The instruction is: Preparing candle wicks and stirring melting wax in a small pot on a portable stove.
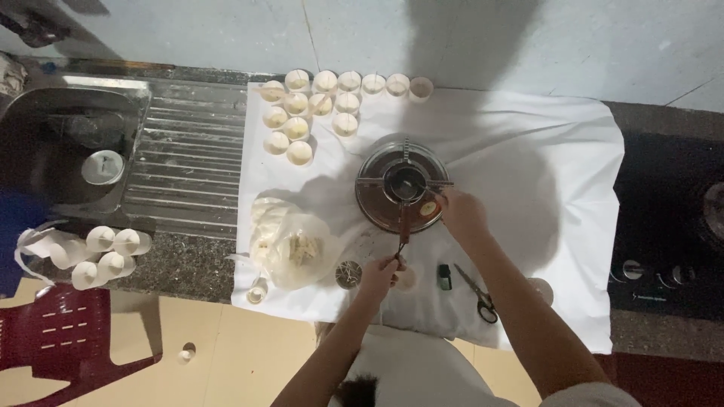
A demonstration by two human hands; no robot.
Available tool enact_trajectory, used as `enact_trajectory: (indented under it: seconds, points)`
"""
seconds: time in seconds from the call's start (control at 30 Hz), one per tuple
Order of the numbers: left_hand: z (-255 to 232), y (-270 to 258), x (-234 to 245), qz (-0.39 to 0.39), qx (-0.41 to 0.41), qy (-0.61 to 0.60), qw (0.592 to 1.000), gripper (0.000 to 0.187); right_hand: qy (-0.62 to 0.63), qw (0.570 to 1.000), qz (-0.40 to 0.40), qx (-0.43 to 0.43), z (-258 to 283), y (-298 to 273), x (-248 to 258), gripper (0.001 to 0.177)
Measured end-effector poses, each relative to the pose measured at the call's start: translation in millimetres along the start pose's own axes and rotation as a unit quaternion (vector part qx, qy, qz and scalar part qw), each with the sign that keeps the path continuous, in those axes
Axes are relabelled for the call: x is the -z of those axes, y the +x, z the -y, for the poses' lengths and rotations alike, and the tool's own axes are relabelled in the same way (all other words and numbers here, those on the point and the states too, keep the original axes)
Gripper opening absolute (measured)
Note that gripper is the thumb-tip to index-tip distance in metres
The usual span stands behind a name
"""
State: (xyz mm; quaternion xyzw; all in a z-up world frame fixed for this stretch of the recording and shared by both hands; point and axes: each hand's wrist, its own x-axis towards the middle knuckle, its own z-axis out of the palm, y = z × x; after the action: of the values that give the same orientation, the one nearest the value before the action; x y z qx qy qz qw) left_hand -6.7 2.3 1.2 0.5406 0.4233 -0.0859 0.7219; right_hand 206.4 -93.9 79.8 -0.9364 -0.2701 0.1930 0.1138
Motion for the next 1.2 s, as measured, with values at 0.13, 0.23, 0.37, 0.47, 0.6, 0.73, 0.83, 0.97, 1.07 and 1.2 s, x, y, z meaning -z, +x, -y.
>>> enact_trajectory:
  seconds: [0.13, 0.23, 0.37, 0.47, 0.6, 0.73, 0.83, 0.97, 1.07, 1.2]
  points:
    - [-0.7, -7.1, 2.3, 0.005, 0.019, -0.030, 0.999, 0.038, 0.004, 0.997, -0.083, -0.002, -7.7, -18.1, -5.9, 0.038]
    - [-5.0, -13.1, 4.9, 0.002, 0.033, -0.049, 0.998, 0.038, 0.006, 0.995, -0.100, 0.010, -14.4, -17.6, -15.6, 0.038]
    - [-19.0, -40.9, 11.3, 0.001, 0.037, -0.053, 0.998, 0.038, -0.005, 0.994, -0.110, 0.021, -30.5, -14.2, -36.9, 0.040]
    - [-0.2, -51.1, 22.8, -0.010, 0.031, -0.065, 0.997, 0.036, 0.006, 0.993, -0.118, 0.028, -32.2, -19.6, -38.5, 0.039]
    - [59.7, -53.7, 51.2, -0.032, 0.035, -0.089, 0.995, 0.034, 0.017, 0.986, -0.162, 0.042, -26.8, -13.5, -41.7, 0.031]
    - [41.6, -117.1, 54.1, -0.114, 0.091, -0.189, 0.971, 0.033, 0.053, 0.983, -0.169, 0.055, -24.4, -8.2, -52.3, 0.029]
    - [70.8, -119.5, 64.7, -0.149, 0.092, -0.233, 0.956, 0.032, 0.104, 0.975, -0.190, 0.045, -21.9, -6.7, -56.4, 0.028]
    - [43.4, -153.0, 61.3, -0.162, 0.063, -0.207, 0.963, 0.035, 0.201, 0.959, -0.189, -0.065, -57.0, 26.3, -91.8, 0.042]
    - [48.6, -159.2, 62.4, -0.156, 0.058, -0.236, 0.958, 0.030, 0.660, 0.704, -0.025, -0.262, -8.8, -38.8, 6.7, 0.023]
    - [29.6, -177.8, 58.3, -0.155, 0.080, -0.230, 0.957, 0.034, 0.760, 0.615, 0.064, -0.200, -64.9, -74.7, -19.4, 0.017]
